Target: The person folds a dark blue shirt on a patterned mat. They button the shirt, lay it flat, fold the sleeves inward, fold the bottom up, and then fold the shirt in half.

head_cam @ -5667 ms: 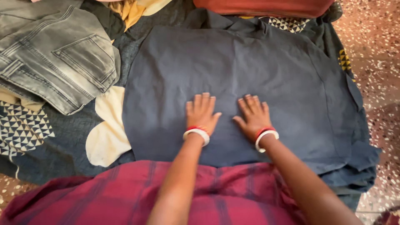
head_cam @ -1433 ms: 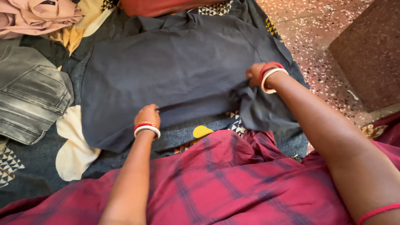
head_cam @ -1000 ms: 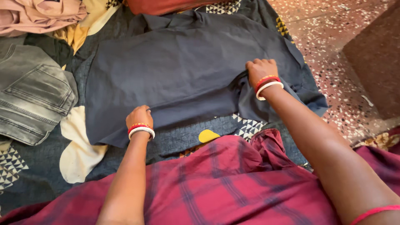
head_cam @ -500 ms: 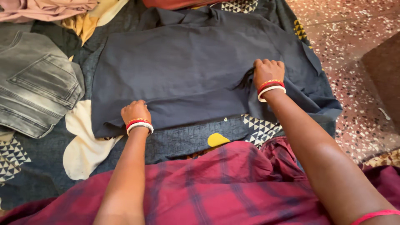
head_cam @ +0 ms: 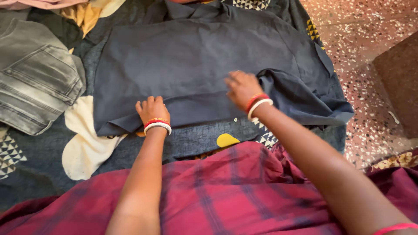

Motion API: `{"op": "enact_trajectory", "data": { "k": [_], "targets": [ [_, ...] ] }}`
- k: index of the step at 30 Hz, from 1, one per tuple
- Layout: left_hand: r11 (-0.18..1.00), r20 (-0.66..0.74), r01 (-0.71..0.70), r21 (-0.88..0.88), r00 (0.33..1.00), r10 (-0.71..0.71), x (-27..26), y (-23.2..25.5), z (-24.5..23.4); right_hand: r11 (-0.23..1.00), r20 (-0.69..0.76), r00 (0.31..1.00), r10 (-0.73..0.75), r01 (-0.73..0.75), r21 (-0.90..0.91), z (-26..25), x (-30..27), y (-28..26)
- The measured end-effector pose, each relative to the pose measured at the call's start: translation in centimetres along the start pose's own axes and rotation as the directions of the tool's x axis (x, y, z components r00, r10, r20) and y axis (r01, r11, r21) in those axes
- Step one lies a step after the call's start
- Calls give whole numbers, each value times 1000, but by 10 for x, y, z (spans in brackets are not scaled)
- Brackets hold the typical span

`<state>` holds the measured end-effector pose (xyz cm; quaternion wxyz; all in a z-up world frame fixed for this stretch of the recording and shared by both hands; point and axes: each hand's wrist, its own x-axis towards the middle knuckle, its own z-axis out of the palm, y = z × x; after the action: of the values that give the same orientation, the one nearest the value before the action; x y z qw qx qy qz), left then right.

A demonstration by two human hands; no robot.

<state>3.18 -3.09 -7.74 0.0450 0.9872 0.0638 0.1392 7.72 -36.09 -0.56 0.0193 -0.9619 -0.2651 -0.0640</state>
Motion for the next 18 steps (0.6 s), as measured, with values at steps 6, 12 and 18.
{"op": "enact_trajectory", "data": {
  "k": [6, 12, 18],
  "targets": [
    [999, 28, 12, 46, 1000, -13, -1, -33, 5, 994, 236, 972, -2, -23, 102, 36, -6, -41],
    [995, 129, 89, -41, 988, -84, 9, -55, -6, 986, 298, 940, 165, -168, -15, 30, 5, -32],
    [966, 434, 260, 7, 869, -237, 35, -62, -41, 979, 346, 921, 180, -201, 24, 30, 46, -68]
  ]
}}
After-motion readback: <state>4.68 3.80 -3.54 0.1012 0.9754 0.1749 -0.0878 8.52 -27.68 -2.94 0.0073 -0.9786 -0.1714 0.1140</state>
